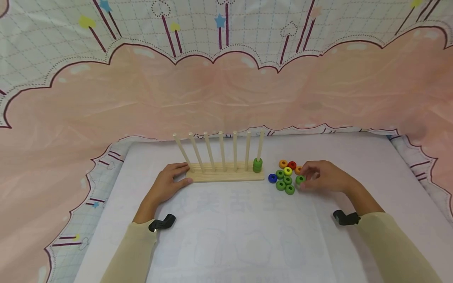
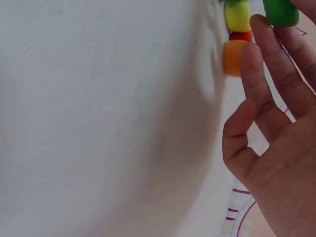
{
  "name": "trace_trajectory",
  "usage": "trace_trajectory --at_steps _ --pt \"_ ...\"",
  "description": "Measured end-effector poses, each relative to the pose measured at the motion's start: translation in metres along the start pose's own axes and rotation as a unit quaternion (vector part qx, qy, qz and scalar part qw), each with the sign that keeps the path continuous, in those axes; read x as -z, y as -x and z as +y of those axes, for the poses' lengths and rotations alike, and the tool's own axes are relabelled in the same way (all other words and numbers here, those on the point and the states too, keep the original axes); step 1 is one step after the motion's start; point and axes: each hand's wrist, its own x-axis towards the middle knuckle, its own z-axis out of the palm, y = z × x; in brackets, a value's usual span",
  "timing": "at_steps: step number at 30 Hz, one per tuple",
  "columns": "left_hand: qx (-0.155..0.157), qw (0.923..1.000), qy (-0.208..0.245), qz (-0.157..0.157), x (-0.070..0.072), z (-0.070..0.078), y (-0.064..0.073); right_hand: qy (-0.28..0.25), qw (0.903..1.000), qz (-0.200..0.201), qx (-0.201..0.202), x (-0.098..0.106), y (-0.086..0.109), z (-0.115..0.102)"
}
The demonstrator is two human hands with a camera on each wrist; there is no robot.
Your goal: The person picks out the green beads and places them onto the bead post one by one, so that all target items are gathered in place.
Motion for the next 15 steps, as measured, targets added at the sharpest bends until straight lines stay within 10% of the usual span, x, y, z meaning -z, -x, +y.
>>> trace_trajectory --at_steps 15 --pt "-0.001 1.0 -0.003 0.003 0.0 0.0 0.0 0.012 0.9949 0.08 0.06 0.012 -0.01 -0.03"
